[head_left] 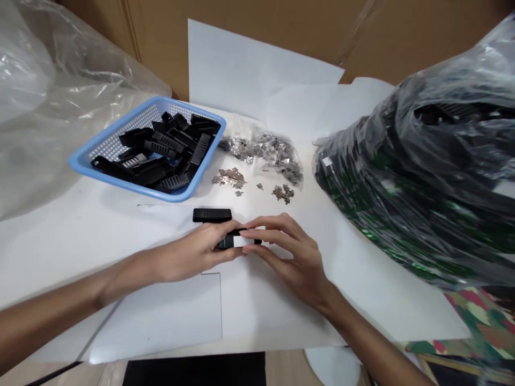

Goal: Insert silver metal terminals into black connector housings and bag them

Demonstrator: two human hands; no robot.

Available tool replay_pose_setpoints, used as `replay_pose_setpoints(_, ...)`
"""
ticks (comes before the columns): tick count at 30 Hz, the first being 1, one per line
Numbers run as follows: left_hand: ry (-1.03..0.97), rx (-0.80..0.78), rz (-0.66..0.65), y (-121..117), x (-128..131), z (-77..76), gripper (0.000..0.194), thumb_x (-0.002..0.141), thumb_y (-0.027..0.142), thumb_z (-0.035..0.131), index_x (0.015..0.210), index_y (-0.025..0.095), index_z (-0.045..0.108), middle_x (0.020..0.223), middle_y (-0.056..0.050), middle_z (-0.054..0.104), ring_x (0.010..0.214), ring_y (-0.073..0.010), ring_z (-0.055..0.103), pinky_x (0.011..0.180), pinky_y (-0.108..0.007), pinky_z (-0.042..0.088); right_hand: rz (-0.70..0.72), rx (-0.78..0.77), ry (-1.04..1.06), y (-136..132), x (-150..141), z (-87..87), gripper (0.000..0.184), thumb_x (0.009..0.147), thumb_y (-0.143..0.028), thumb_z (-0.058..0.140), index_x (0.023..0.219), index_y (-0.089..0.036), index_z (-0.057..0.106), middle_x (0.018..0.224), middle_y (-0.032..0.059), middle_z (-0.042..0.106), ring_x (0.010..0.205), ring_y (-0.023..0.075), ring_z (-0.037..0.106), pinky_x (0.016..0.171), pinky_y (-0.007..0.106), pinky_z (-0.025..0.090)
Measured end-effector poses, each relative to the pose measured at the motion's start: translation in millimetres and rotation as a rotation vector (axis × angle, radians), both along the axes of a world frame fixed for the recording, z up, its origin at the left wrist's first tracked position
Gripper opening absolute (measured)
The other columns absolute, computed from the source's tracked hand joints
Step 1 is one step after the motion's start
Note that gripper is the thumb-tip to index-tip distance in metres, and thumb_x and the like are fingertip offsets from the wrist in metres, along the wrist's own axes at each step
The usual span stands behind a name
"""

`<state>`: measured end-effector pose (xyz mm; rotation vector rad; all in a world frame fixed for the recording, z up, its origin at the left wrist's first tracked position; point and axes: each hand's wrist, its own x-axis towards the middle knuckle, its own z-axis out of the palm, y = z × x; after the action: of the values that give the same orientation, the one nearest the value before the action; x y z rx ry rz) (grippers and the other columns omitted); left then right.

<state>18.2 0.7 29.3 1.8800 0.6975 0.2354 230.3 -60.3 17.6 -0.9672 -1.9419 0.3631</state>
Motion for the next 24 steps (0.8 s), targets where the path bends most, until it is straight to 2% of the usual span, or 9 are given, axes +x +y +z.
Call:
replay_pose_setpoints(5,-0.014,0.011,-0.004,1,-1,-1.1,0.032,0.104,0.038,0.051,0.127,0.018,0.06,0.101,-0.003,0.068,0.082,-0.0174,0.061,0.075,-0.029,0.045,0.021,-0.094,0.067,2,1,-4.9,0.029,0.092,-0.008,0.074,0.114,-0.026,0.076,0.111,0.004,0.074,0.1,0.0174,0.07,0.085,0.033,0.059)
replay_pose_setpoints(13,-0.027,0.006,0.024,-1,0,0.1,0.036,0.104,0.043,0.052,0.128,0.019,0.062,0.086,0.0,0.064,0.078,-0.0176,0.06,0.073,-0.029,0.045,-0.006,-0.191,0.144,0,-2,-10.6,0.03,0.092,-0.009,0.074,0.115,-0.029,0.079,0.11,0.0039,0.073,0.095,0.0148,0.069,0.066,0.026,0.057)
replay_pose_setpoints(16,-0.013,0.012,0.029,-1,0,0.7,0.034,0.104,0.04,0.051,0.128,0.018,0.061,0.092,-0.001,0.066,0.081,-0.0175,0.06,0.075,-0.029,0.046,-0.023,-0.229,0.135,-1,-2,-9.0,0.029,0.094,-0.013,0.074,0.115,-0.032,0.079,0.112,0.0034,0.071,0.089,0.0137,0.067,0.063,0.026,0.054)
replay_pose_setpoints(19,-0.009,0.001,0.038,-1,-1,-0.4,0.036,0.105,0.042,0.05,0.131,0.019,0.06,0.104,-0.003,0.068,0.086,-0.0182,0.062,0.077,-0.03,0.047,0.014,-0.365,0.117,-1,2,-2.2,0.031,0.093,-0.025,0.076,0.123,-0.034,0.076,0.113,0.0034,0.067,0.075,0.0108,0.061,0.063,0.027,0.054)
replay_pose_setpoints(21,-0.028,-0.011,0.039,-1,-1,-1.5,0.037,0.105,0.044,0.051,0.134,0.022,0.059,0.111,-0.004,0.07,0.091,-0.0192,0.064,0.08,-0.031,0.048,0.04,-0.443,0.107,2,9,3.4,0.036,0.094,-0.034,0.075,0.13,-0.033,0.072,0.113,0.0042,0.065,0.073,0.0108,0.06,0.066,0.027,0.056)
replay_pose_setpoints(24,-0.04,-0.057,0.04,-2,-1,-1.8,0.038,0.103,0.046,0.056,0.135,0.026,0.059,0.114,-0.004,0.07,0.093,-0.0201,0.065,0.08,-0.031,0.049,-0.118,-0.391,0.069,19,28,6.3,0.028,0.1,-0.037,0.067,0.125,-0.026,0.073,0.109,0.0062,0.066,0.077,0.0133,0.063,0.066,0.027,0.056)
